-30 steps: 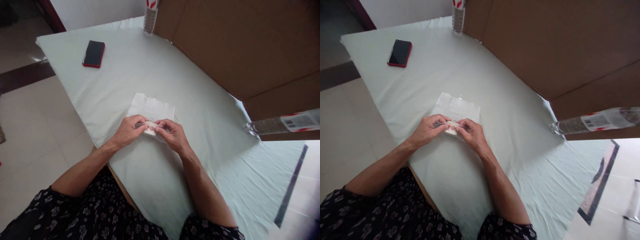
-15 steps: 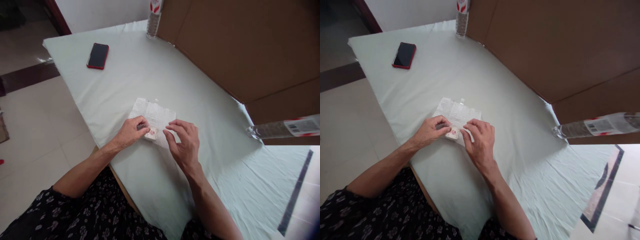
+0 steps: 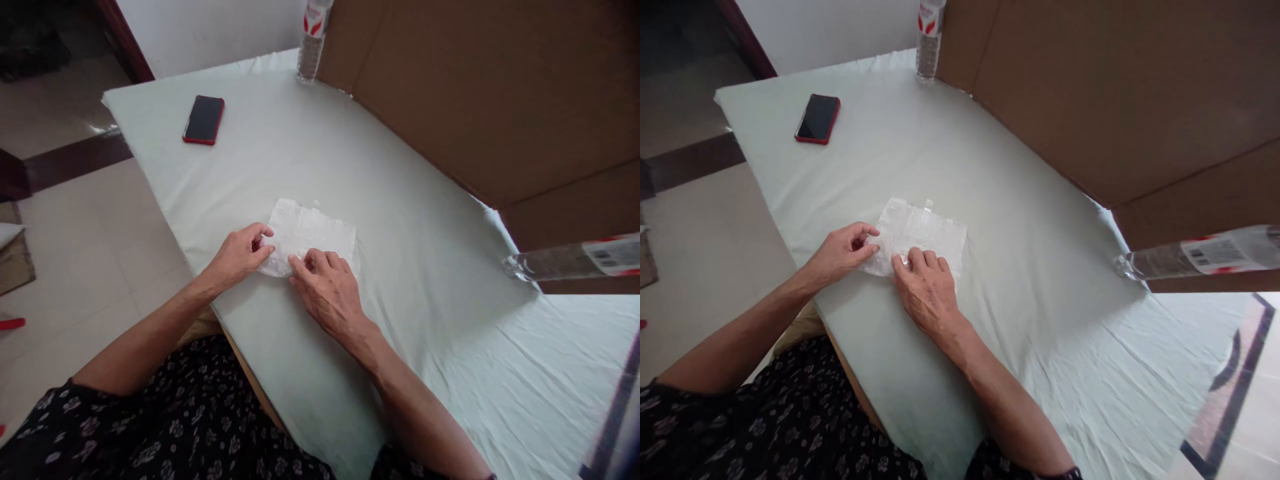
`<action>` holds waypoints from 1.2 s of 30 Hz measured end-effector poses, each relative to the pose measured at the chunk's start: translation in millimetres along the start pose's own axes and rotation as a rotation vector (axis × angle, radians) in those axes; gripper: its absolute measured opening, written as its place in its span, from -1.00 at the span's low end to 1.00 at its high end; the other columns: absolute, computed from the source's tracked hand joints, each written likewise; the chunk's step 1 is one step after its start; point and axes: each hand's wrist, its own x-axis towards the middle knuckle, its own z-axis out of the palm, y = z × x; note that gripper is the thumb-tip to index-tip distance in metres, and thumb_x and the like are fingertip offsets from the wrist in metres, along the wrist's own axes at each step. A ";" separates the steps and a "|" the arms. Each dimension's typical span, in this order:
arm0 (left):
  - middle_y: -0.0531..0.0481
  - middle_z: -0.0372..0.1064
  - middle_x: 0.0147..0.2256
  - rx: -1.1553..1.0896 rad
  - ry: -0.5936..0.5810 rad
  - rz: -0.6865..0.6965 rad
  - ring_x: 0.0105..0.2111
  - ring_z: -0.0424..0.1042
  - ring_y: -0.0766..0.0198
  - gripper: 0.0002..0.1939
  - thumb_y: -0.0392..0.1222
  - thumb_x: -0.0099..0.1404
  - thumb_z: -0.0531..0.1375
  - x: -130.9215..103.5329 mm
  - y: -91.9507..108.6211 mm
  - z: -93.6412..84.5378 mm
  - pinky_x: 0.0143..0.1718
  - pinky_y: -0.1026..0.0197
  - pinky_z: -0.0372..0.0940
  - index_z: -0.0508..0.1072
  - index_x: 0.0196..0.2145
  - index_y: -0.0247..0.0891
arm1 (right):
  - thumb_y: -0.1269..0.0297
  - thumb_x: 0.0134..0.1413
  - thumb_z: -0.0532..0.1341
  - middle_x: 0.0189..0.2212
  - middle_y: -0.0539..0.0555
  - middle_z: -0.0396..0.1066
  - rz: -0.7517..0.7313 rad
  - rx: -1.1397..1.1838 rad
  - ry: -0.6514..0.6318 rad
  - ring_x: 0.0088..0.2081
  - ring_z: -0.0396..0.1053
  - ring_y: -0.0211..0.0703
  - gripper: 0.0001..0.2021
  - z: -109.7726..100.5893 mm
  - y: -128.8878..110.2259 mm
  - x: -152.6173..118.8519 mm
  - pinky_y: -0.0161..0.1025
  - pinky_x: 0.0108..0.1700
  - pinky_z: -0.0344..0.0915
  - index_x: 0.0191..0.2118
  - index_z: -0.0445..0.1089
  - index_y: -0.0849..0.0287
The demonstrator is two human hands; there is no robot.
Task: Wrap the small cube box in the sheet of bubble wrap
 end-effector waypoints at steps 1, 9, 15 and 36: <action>0.07 0.39 -0.43 0.030 0.024 -0.012 -0.46 0.35 0.28 -0.66 -0.03 0.21 0.21 1.1 -1.0 -2.1 -0.36 0.22 0.28 0.50 -0.11 -0.25 | 0.33 0.34 0.16 -0.17 0.16 0.47 -0.005 -0.025 -0.007 -0.22 0.25 0.00 -0.77 -0.1 -0.6 2.2 -0.08 -0.21 0.14 0.05 0.41 0.07; -0.11 0.56 -0.39 0.074 -0.172 -0.255 -0.50 0.52 0.15 -0.50 0.10 0.13 0.29 6.4 -5.3 -30.7 -0.57 0.24 0.27 0.50 -0.08 -0.31 | 0.33 0.31 0.19 -0.22 0.17 0.44 -0.053 -0.081 -0.048 -0.25 0.20 0.01 -0.85 0.9 0.8 10.4 -0.08 -0.24 0.08 -0.05 0.43 0.08; -0.09 0.52 -0.54 -0.038 -0.224 -0.389 -0.57 0.51 0.09 -0.70 0.02 0.11 0.32 5.3 4.9 -28.0 -0.68 0.21 0.23 0.49 -0.31 -0.25 | 0.31 0.29 0.22 -0.18 0.16 0.46 -0.046 -0.088 0.016 -0.22 0.22 0.02 -0.69 7.7 2.3 4.8 -0.08 -0.21 0.11 0.13 0.37 0.11; 0.14 0.25 -0.61 -0.551 -0.179 -0.448 -0.57 0.27 0.40 -0.86 -0.37 0.03 0.25 5.8 30.7 12.1 -0.53 0.32 0.18 0.34 -0.59 -0.27 | 0.33 0.39 0.09 -0.21 0.20 0.44 -0.071 -0.129 -0.199 -0.21 0.22 0.00 -0.81 -6.0 -1.7 19.7 -0.09 -0.23 -0.08 -0.13 0.46 0.13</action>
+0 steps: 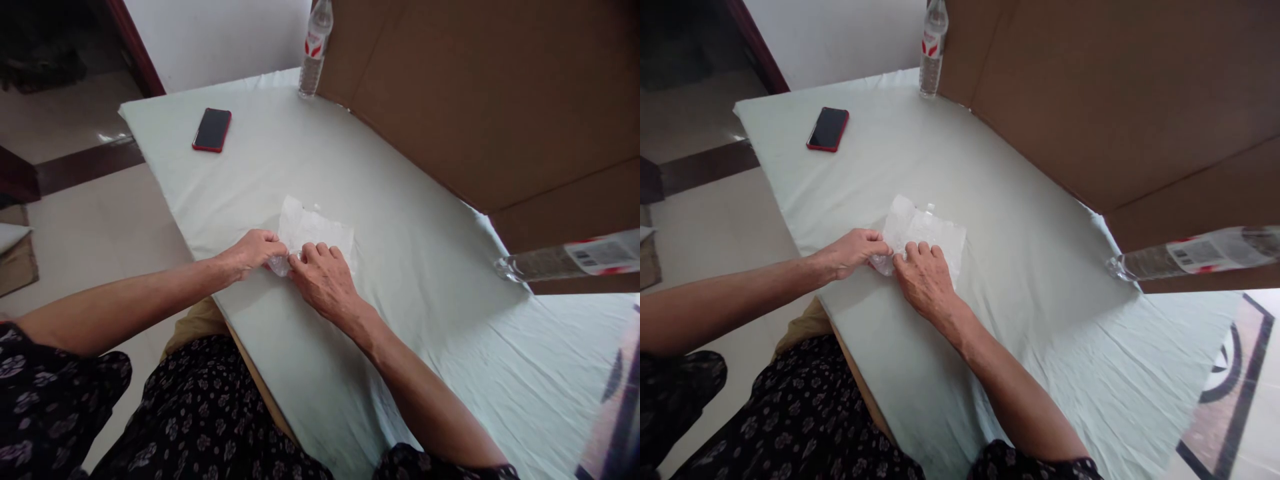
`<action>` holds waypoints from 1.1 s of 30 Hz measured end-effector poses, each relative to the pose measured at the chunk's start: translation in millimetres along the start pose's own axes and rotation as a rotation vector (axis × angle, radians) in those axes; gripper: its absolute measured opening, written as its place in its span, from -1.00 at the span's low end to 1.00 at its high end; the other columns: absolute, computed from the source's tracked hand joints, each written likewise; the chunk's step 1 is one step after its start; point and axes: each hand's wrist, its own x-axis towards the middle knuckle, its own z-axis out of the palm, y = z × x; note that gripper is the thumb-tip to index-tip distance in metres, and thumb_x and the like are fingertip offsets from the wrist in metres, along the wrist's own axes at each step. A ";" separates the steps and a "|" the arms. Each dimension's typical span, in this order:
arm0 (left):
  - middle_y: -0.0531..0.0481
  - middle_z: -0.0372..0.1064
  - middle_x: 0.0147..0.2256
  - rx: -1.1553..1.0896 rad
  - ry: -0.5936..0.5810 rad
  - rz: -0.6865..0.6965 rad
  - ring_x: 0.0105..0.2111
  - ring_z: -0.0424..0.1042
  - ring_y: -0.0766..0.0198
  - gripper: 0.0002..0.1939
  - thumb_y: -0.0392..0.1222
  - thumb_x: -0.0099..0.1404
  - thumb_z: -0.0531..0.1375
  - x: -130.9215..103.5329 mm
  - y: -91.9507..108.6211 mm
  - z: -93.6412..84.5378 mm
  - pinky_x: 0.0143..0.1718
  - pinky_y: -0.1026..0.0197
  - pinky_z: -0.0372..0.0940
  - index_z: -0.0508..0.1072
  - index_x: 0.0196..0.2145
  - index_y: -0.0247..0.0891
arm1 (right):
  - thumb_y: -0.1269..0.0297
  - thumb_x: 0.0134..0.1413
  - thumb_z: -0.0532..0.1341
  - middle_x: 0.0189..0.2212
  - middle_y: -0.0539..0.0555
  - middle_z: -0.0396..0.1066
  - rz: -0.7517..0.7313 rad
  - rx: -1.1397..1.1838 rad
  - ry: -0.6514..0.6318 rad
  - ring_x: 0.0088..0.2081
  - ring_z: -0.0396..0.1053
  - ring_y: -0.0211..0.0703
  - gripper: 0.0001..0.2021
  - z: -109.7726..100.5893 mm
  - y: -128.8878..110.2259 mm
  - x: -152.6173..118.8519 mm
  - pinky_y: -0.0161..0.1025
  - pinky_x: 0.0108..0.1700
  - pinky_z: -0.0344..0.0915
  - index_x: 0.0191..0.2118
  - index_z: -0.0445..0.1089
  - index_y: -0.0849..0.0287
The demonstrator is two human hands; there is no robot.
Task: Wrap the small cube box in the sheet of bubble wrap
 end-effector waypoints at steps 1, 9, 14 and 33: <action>0.13 0.27 -0.61 -0.042 -0.017 -0.023 -0.56 0.30 0.38 -0.86 -0.39 0.05 0.23 0.2 1.0 2.2 -0.52 0.31 0.20 0.34 -0.57 -0.27 | 0.34 0.38 0.10 -0.21 0.20 0.44 -0.001 0.003 0.004 -0.21 0.23 0.00 -0.82 -0.7 0.3 -0.5 -0.09 -0.23 -0.08 -0.12 0.46 0.14; 0.12 0.27 -0.65 -0.172 -0.025 -0.066 -0.63 0.29 0.38 -0.82 -0.44 0.12 0.21 1.7 4.9 12.8 -0.64 0.33 0.18 0.32 -0.55 -0.26 | 0.30 0.27 0.18 -0.16 0.21 0.48 0.010 0.107 0.034 -0.17 0.30 0.05 -0.83 -8.1 5.5 -7.4 -0.08 -0.16 0.03 -0.07 0.39 0.23; 0.13 0.28 -0.64 -0.097 -0.065 0.016 -0.64 0.28 0.40 -0.83 -0.43 0.14 0.22 1.5 7.2 20.4 -0.63 0.33 0.25 0.35 -0.54 -0.27 | 0.38 0.19 0.15 -0.21 0.19 0.53 0.057 0.283 0.110 -0.19 0.35 0.05 -0.83 -8.0 9.4 -17.3 -0.09 -0.14 0.11 -0.11 0.37 0.23; -0.16 0.41 -0.13 0.911 -0.009 1.033 -0.17 0.44 0.17 -0.83 -0.29 0.32 0.14 -3.9 -20.3 18.9 -0.15 0.15 0.40 0.56 -0.25 -0.27 | -0.05 0.17 0.23 -0.22 0.13 0.56 0.759 0.839 0.177 -0.36 0.47 -0.09 -0.56 6.3 44.9 -93.5 -0.11 -0.27 0.39 0.03 0.41 0.15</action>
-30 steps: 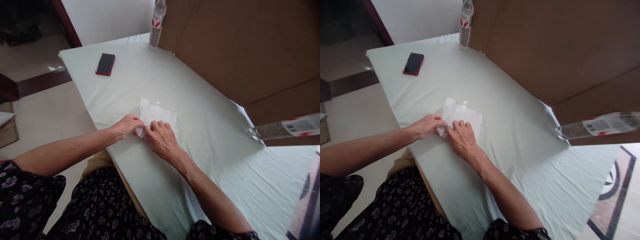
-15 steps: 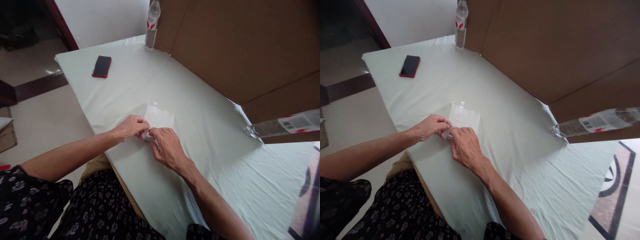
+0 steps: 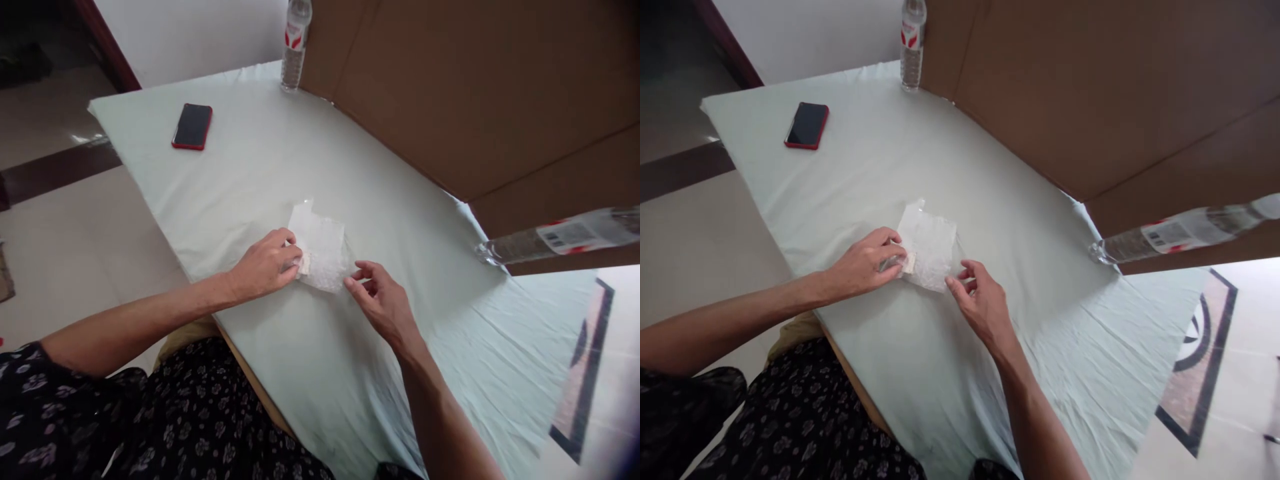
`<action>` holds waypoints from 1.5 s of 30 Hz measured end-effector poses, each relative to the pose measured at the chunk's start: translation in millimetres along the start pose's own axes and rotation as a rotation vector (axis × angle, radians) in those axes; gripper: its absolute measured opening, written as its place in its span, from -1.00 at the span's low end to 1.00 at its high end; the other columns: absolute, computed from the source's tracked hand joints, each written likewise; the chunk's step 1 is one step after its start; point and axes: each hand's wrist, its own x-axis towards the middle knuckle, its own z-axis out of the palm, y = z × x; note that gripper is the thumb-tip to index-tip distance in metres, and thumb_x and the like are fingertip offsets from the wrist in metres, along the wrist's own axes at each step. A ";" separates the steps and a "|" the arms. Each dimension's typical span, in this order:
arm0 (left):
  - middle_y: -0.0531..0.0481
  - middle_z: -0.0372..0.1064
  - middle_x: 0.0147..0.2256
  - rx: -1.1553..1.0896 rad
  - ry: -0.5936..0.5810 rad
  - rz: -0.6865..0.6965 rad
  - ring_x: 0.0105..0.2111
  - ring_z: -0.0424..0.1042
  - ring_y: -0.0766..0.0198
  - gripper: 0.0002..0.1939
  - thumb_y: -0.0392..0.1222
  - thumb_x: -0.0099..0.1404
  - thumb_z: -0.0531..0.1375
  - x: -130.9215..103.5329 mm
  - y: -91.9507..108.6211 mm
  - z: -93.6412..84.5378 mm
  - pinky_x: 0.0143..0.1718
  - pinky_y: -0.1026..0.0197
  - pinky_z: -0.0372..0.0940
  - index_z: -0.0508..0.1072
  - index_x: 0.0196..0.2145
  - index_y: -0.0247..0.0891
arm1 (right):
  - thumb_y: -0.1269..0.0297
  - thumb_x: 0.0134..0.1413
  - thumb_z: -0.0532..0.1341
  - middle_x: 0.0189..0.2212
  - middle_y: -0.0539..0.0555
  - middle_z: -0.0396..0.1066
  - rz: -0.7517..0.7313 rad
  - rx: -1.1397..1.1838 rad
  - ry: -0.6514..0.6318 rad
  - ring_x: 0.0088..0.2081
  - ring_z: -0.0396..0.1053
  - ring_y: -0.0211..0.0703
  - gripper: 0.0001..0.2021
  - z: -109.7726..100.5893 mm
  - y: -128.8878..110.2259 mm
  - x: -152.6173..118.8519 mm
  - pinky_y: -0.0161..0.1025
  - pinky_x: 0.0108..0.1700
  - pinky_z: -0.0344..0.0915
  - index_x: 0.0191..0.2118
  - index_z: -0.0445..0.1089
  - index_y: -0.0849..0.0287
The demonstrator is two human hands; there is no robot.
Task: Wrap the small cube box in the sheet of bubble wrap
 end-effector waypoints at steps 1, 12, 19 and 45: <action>-0.16 0.41 -0.13 0.004 0.017 0.022 -0.17 0.44 0.17 -0.83 -0.30 0.33 0.13 -1.8 -0.9 2.9 -0.15 0.15 0.40 0.54 -0.24 -0.27 | -0.11 0.14 0.24 -0.24 0.13 0.55 0.074 0.025 -0.061 -0.38 0.46 -0.10 -0.47 -0.3 4.8 -0.3 -0.10 -0.28 0.40 0.08 0.39 0.17; -0.17 0.43 -0.14 0.120 0.060 -0.028 -0.16 0.41 0.10 -0.81 -0.32 0.32 0.12 -6.6 18.5 16.2 -0.11 0.10 0.36 0.51 -0.18 -0.27 | -0.18 0.06 0.32 -0.26 0.14 0.49 0.124 0.216 -0.024 -0.37 0.43 -0.09 -0.15 33.7 9.1 27.3 -0.12 -0.34 0.43 0.32 0.17 0.26; -0.16 0.44 -0.11 0.156 -0.022 0.054 -0.15 0.39 0.09 -0.81 -0.25 0.36 0.13 -3.3 10.1 9.0 -0.09 0.09 0.35 0.53 -0.15 -0.28 | 0.02 0.01 0.35 -0.31 0.11 0.54 0.060 0.316 0.034 -0.38 0.46 -0.03 -0.16 50.1 2.0 36.6 -0.07 -0.32 0.44 0.35 0.11 0.27; -0.01 0.35 -0.20 -0.460 0.170 -0.354 -0.40 0.32 0.36 -0.69 -0.32 0.14 0.22 -6.6 17.8 19.3 -0.29 0.23 0.36 0.37 -0.12 -0.24 | 0.34 0.25 0.08 0.10 0.26 0.52 -0.250 0.219 -0.142 -0.31 0.50 -0.17 -0.36 46.3 -42.3 3.5 -0.07 -0.18 0.49 0.42 -0.02 0.16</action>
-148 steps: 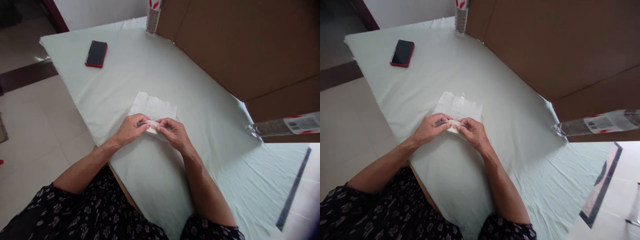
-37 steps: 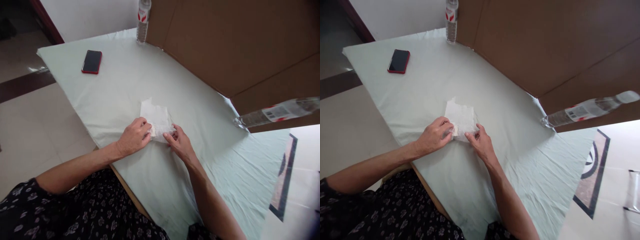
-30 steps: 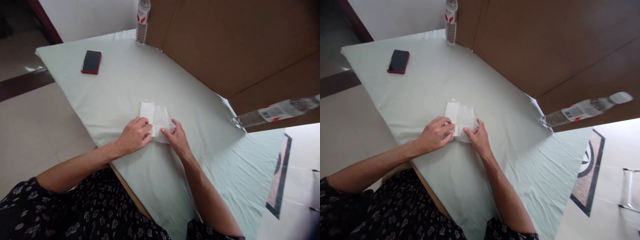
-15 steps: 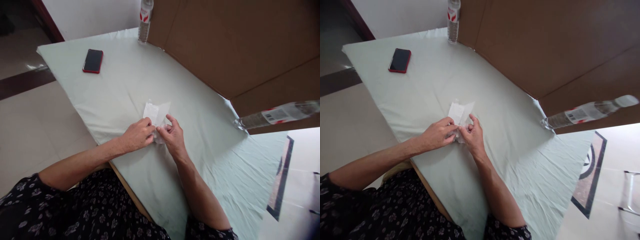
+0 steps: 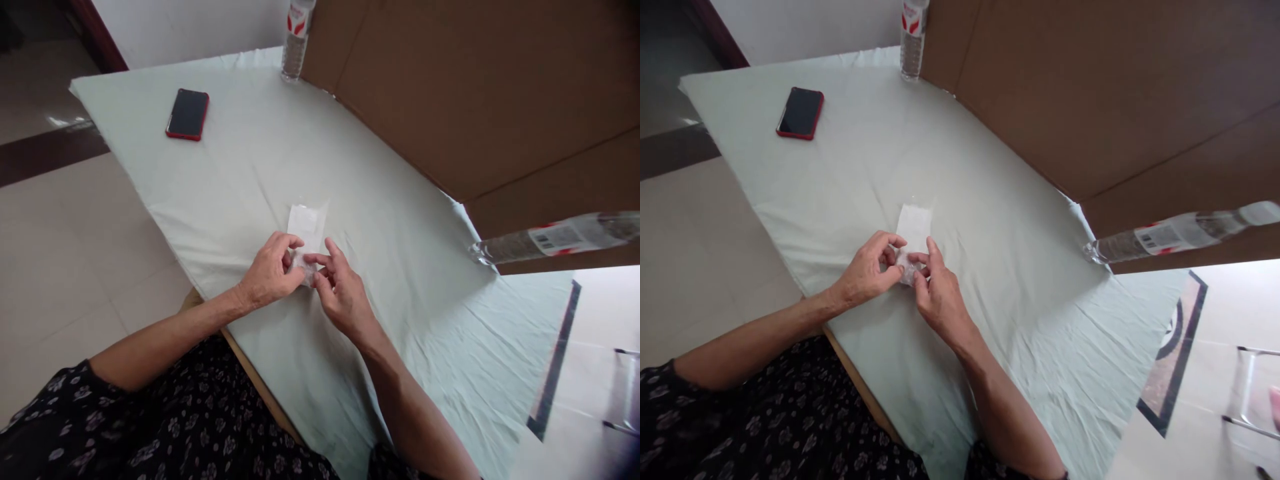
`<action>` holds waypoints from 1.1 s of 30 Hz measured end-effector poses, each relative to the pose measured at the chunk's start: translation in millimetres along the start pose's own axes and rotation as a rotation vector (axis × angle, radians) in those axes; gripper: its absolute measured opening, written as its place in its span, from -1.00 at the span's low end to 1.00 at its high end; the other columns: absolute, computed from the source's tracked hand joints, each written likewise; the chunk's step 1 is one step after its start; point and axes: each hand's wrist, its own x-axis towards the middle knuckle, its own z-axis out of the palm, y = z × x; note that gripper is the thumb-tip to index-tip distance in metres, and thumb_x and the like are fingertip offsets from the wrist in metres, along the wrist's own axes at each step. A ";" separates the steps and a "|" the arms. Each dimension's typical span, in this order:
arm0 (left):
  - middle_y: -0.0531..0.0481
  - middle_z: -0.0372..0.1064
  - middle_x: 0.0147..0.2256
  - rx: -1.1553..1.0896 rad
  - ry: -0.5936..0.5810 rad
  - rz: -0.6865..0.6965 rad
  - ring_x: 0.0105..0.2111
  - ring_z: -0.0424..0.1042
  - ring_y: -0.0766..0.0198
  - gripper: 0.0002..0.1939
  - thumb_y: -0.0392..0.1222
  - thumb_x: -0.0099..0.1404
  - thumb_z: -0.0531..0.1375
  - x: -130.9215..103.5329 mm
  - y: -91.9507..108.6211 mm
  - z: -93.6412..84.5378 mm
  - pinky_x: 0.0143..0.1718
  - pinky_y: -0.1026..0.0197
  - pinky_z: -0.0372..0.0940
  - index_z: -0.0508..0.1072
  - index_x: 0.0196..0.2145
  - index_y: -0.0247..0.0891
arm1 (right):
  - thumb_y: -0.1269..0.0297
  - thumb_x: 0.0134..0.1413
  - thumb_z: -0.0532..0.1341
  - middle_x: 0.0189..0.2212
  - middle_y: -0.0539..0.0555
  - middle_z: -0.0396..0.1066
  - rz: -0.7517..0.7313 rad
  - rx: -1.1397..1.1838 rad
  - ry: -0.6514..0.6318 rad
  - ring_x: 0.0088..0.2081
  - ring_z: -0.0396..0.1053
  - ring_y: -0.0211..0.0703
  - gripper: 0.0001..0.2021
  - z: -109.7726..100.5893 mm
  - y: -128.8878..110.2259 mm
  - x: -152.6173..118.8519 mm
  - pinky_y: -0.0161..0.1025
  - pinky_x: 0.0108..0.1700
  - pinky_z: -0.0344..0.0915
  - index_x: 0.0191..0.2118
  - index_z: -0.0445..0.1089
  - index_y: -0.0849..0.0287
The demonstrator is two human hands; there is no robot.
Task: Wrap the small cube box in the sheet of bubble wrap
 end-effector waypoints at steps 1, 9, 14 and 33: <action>0.01 0.33 -0.24 -0.001 0.043 -0.018 -0.41 0.30 0.36 -0.77 -0.29 0.16 0.24 -0.8 0.8 2.9 -0.29 0.22 0.35 0.36 -0.20 -0.24 | 0.37 0.26 0.06 0.12 0.28 0.50 -0.028 -0.076 -0.010 -0.28 0.51 -0.14 -0.35 0.1 -0.5 -1.1 -0.04 -0.15 0.48 0.43 -0.05 0.18; 0.03 0.28 -0.26 0.098 0.138 -0.031 -0.38 0.28 0.32 -0.83 -0.40 0.19 0.20 -1.6 0.5 19.6 -0.27 0.21 0.34 0.32 -0.30 -0.20 | 0.32 0.24 0.12 -0.11 0.10 0.60 -0.021 0.060 0.087 -0.36 0.49 -0.19 -0.50 -16.8 10.9 16.0 -0.10 -0.20 0.48 0.29 0.22 0.07; -0.02 0.30 -0.18 0.151 0.093 -0.034 -0.38 0.32 0.33 -0.77 -0.36 0.19 0.23 -0.4 -1.0 17.5 -0.23 0.17 0.40 0.40 -0.17 -0.22 | 0.15 0.18 0.27 -0.31 0.02 0.52 0.051 0.155 0.324 -0.35 0.44 -0.19 -0.74 -20.7 32.7 23.1 -0.15 -0.24 0.44 -0.03 0.46 0.09; -0.11 0.28 -0.13 0.338 -0.094 0.072 -0.31 0.37 0.25 -0.69 -0.29 0.30 0.14 4.0 2.5 8.7 -0.16 0.12 0.43 0.51 -0.03 -0.27 | 0.26 0.23 0.19 -0.34 0.03 0.44 -0.169 -0.072 -0.013 -0.32 0.40 -0.22 -0.79 -13.4 43.7 65.2 -0.24 -0.24 0.34 -0.20 0.60 0.09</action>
